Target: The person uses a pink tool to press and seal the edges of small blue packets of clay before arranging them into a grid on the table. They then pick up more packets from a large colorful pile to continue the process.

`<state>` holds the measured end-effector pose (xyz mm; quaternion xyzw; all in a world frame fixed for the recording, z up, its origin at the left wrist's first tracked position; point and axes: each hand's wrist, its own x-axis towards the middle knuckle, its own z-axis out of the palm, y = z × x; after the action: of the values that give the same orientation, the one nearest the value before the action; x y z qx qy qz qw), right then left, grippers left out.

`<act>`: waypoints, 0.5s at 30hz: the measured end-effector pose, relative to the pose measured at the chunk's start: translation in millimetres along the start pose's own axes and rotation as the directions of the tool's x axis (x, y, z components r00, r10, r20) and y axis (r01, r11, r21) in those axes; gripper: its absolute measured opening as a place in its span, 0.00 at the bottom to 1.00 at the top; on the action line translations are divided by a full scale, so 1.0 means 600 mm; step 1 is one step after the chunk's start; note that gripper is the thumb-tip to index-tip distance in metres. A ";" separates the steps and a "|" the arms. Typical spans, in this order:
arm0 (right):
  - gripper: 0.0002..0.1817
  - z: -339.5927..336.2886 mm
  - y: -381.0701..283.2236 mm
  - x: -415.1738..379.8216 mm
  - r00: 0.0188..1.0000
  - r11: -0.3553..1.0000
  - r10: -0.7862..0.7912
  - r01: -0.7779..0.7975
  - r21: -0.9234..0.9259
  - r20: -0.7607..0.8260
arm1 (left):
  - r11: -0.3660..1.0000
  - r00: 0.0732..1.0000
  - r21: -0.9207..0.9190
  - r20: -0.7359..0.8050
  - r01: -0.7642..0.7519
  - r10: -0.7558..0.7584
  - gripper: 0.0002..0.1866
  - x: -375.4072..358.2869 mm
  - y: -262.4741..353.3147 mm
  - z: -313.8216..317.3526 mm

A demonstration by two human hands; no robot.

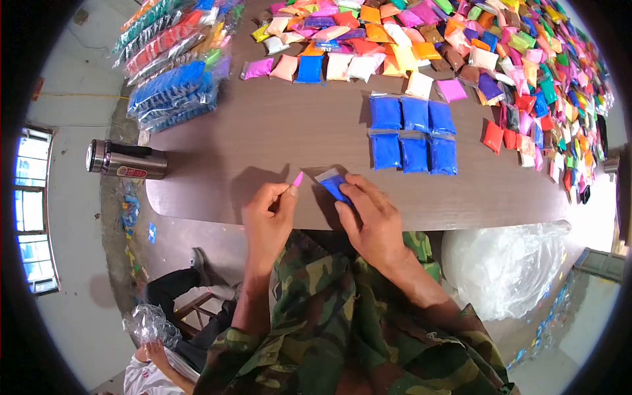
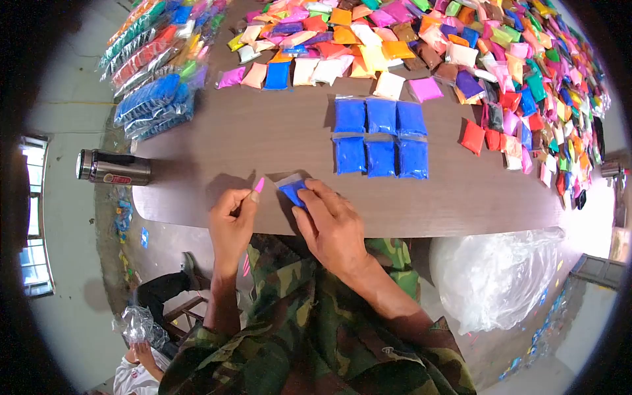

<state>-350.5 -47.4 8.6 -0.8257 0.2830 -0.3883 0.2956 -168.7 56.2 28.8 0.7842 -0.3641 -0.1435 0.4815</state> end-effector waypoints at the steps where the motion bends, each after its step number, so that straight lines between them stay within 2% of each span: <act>1: 0.17 0.001 -0.003 0.002 0.999 0.995 0.036 -0.032 0.097 -0.037 | 0.999 0.999 -0.035 -0.016 0.029 -0.030 0.09 -0.007 0.004 0.000; 4: 0.15 0.000 -0.011 0.004 0.986 0.972 0.164 -0.160 0.173 -0.008 | 0.999 0.998 -0.028 -0.057 -0.019 0.018 0.07 -0.022 0.018 0.001; 7: 0.13 0.000 -0.003 0.004 0.992 0.992 0.120 -0.122 -0.044 -0.039 | 0.997 0.998 -0.054 0.006 -0.059 0.059 0.06 -0.037 0.027 0.019; 10: 0.12 -0.026 -0.009 0.007 0.972 0.956 0.235 -0.233 -0.180 -0.008 | 0.994 0.996 -0.075 0.038 -0.081 0.084 0.06 -0.044 0.023 0.046; 13: 0.10 -0.024 0.007 0.003 0.972 0.959 0.211 -0.227 -0.172 -0.106 | 0.988 0.984 -0.025 0.091 -0.153 0.154 0.05 -0.040 0.024 0.066; 15: 0.08 -0.028 0.008 0.004 0.965 0.948 0.249 -0.260 -0.182 -0.081 | 0.974 0.967 0.002 0.124 -0.224 0.222 0.05 -0.039 0.031 0.081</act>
<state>-363.7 -56.6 15.1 -0.7955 0.4312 -0.3414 0.2545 -221.0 35.9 18.0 0.7317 -0.4802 -0.1334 0.4651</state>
